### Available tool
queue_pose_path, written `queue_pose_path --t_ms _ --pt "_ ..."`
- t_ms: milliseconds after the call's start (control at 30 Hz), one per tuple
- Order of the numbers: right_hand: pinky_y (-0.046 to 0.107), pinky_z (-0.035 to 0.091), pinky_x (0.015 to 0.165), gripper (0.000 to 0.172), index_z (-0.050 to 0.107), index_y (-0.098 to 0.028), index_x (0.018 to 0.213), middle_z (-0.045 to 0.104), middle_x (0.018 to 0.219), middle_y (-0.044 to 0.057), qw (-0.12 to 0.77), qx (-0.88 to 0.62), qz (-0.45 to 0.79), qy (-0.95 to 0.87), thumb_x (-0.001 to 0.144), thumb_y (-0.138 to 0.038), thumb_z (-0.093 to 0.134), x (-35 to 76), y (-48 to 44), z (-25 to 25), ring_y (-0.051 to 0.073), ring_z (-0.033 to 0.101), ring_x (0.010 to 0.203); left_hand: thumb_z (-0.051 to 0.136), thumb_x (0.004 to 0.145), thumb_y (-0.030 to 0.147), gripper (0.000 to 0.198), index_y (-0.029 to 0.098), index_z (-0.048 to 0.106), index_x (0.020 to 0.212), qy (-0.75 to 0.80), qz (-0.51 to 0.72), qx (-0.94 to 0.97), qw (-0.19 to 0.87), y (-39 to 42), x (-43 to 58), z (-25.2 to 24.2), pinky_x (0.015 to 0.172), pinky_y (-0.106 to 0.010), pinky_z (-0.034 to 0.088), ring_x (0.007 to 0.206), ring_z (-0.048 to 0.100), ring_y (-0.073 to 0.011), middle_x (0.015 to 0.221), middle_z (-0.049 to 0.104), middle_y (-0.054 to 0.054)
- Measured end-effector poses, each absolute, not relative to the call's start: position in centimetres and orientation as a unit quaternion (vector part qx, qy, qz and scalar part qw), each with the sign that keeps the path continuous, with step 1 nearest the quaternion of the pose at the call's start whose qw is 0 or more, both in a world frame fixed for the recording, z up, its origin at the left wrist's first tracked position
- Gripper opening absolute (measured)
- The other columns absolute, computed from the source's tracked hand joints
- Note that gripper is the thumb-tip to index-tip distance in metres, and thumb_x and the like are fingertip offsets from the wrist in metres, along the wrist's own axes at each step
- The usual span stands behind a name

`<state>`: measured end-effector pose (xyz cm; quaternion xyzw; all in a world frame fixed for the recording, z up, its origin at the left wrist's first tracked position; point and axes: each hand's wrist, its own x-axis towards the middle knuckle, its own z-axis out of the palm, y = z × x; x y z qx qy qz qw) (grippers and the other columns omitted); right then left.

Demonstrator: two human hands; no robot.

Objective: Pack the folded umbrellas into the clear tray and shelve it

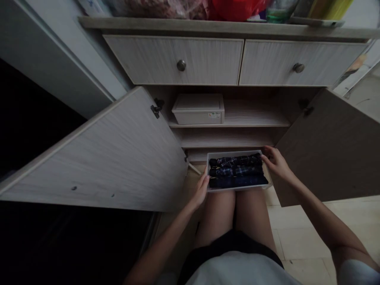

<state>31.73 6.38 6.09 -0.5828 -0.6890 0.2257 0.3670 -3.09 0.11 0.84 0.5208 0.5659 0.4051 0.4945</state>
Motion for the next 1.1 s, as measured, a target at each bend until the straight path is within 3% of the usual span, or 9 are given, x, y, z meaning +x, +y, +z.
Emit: queue_pose_path --t_ms 100,233,500,667,867,967,1100 --pt "0.053 0.049 0.103 0.088 0.050 -0.020 0.143 0.061 0.132 0.018 0.340 -0.644 0.344 -0.593 0.080 -0.082 0.052 32.7 6.3 3.0 0.034 0.061 0.117 0.043 0.093 0.064 0.079 0.019 0.034 0.158 0.563 0.408 0.524 0.492 0.2 -3.2 0.7 0.128 -0.039 0.012 0.156 0.018 -0.0243 0.166 0.028 -0.007" --pt "0.049 0.056 0.091 0.081 0.057 -0.027 0.135 0.069 0.119 0.011 0.302 -0.604 0.517 -0.526 0.082 -0.086 0.043 32.5 5.4 0.1 0.030 0.067 0.103 0.043 0.094 0.064 0.079 0.018 0.036 0.157 0.551 0.415 0.533 0.490 0.2 -3.1 0.7 0.128 -0.041 0.013 0.155 0.018 -0.0255 0.166 0.025 -0.008" --pt "0.047 0.057 0.082 0.082 0.065 -0.025 0.120 0.072 0.100 0.009 0.304 -0.607 0.511 -0.528 0.078 -0.091 0.038 32.1 5.2 0.2 0.029 0.067 0.091 0.042 0.093 0.065 0.084 0.016 0.031 0.159 0.559 0.401 0.525 0.501 0.0 -2.9 1.6 0.128 -0.037 0.009 0.156 0.012 -0.0241 0.167 0.020 -0.008" --pt "0.050 0.057 0.083 0.088 0.063 -0.025 0.127 0.072 0.105 0.010 0.301 -0.616 0.526 -0.504 0.075 -0.092 0.041 31.8 4.8 0.8 0.033 0.067 0.094 0.042 0.093 0.065 0.078 0.022 0.034 0.158 0.565 0.410 0.518 0.494 0.1 -2.8 1.3 0.128 -0.038 0.011 0.156 0.012 -0.0240 0.167 0.025 -0.005" --pt "0.049 0.055 0.085 0.088 0.062 -0.026 0.131 0.071 0.111 0.010 0.306 -0.611 0.524 -0.509 0.076 -0.092 0.042 31.9 4.3 0.9 0.033 0.066 0.100 0.043 0.088 0.076 0.085 0.021 0.043 0.153 0.570 0.381 0.543 0.485 1.8 -4.3 0.0 0.126 -0.042 0.016 0.154 0.023 -0.0272 0.164 0.031 -0.010" --pt "0.048 0.056 0.084 0.089 0.061 -0.026 0.131 0.071 0.111 0.010 0.309 -0.617 0.525 -0.497 0.076 -0.092 0.041 31.9 4.2 0.7 0.032 0.066 0.097 0.045 0.088 0.076 0.085 0.017 0.048 0.149 0.621 0.371 0.539 0.432 5.6 -6.5 1.5 0.123 -0.048 0.024 0.149 0.037 -0.0321 0.157 0.044 -0.018" --pt "0.048 0.056 0.079 0.093 0.058 -0.025 0.135 0.072 0.106 0.010 0.306 -0.631 0.518 -0.490 0.075 -0.094 0.038 31.9 4.0 0.4 0.031 0.067 0.091 0.049 0.094 0.065 0.072 0.015 0.048 0.146 0.679 0.452 0.517 0.259 14.4 -10.5 6.4 0.120 -0.050 0.031 0.139 0.050 -0.0323 0.144 0.058 -0.021"
